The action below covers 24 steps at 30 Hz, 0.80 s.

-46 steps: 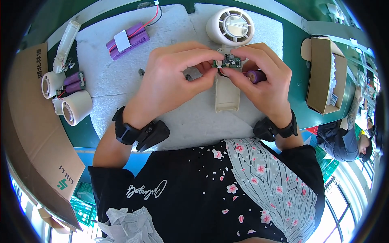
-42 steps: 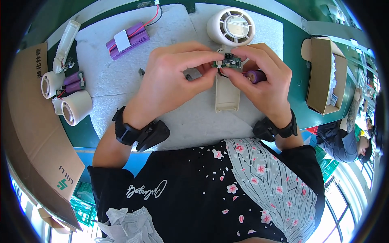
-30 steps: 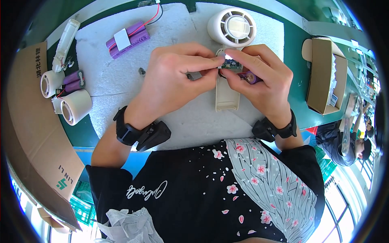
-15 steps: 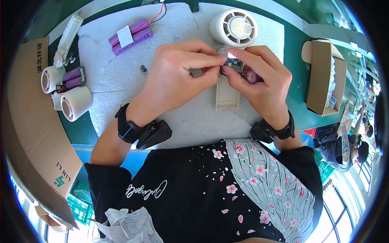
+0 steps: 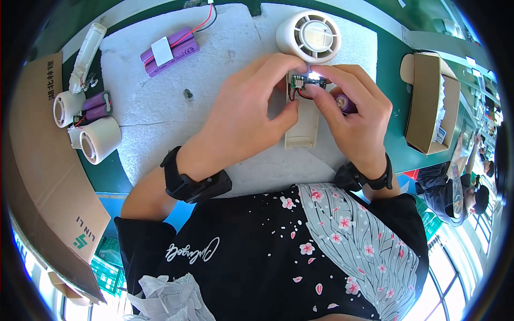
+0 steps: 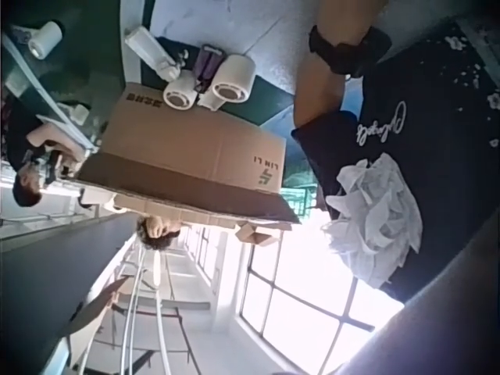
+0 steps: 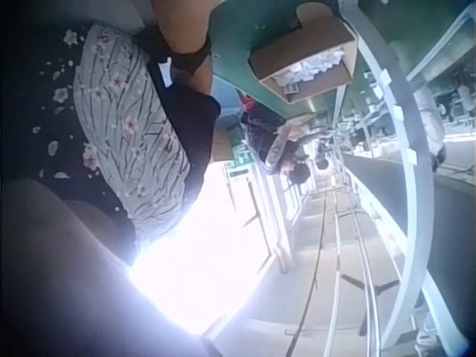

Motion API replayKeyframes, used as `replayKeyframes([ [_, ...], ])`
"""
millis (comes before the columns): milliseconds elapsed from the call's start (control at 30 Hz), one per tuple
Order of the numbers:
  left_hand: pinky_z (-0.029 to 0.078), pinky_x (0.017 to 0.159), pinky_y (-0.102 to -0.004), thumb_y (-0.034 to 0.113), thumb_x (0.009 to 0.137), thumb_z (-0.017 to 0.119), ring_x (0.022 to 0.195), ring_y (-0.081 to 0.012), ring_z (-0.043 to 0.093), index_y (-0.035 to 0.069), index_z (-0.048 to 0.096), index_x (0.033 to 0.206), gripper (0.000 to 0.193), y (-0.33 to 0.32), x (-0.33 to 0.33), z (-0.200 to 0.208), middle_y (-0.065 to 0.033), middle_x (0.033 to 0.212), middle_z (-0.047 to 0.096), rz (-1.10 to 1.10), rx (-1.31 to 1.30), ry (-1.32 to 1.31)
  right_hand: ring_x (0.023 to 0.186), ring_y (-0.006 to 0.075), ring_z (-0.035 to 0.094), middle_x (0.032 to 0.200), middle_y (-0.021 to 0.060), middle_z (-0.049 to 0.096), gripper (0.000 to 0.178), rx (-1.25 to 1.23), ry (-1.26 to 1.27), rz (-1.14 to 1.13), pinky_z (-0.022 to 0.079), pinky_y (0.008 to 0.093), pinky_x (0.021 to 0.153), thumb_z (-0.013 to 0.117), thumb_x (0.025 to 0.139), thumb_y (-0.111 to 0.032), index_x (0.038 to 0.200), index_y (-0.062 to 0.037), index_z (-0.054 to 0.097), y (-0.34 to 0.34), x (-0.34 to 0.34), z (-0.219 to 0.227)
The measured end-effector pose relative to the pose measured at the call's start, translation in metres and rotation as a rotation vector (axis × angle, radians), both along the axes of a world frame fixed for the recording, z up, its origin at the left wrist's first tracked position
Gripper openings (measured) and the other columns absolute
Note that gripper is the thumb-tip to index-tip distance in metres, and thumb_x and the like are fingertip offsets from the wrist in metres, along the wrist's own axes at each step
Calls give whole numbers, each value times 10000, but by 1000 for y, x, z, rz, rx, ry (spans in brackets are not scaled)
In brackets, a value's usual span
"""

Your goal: The person connects a battery pack to a circuit board inside a fan housing, presses the board into place, and fits the battery pack into the handle. After testing the fan, the person repeats the process with another fan housing and battery pack.

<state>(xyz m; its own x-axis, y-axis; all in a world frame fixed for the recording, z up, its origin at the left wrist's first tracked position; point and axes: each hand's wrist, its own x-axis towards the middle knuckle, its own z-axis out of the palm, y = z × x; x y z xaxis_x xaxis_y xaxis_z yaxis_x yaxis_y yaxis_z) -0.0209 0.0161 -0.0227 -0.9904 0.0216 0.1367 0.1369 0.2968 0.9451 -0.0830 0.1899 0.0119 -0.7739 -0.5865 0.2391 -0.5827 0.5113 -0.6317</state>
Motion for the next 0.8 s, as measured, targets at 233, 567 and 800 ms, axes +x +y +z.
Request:
replayKeyframes([
  [233,465,657,-278,34,799,681,778,-159,581,64,569,1153,373,1,1,0,-66,947,616,-2,-23,29,603,79,586,871,49,665,203,42,-102,-27,402,190,496,757,784,-47,971,-14,686,3,-2,3],
  [567,456,651,-251,12,802,691,765,-126,568,71,579,1134,356,-7,0,4,-42,921,609,-72,81,-159,625,84,577,876,54,651,199,35,-96,66,418,201,515,771,761,-45,949,-33,704,7,-5,0],
  [800,454,649,-247,-1,774,705,737,-115,553,71,591,1098,351,-3,0,5,-40,871,595,-33,33,-177,642,103,586,877,62,649,206,24,-22,118,447,217,551,778,749,-40,943,-34,711,7,-7,0],
])
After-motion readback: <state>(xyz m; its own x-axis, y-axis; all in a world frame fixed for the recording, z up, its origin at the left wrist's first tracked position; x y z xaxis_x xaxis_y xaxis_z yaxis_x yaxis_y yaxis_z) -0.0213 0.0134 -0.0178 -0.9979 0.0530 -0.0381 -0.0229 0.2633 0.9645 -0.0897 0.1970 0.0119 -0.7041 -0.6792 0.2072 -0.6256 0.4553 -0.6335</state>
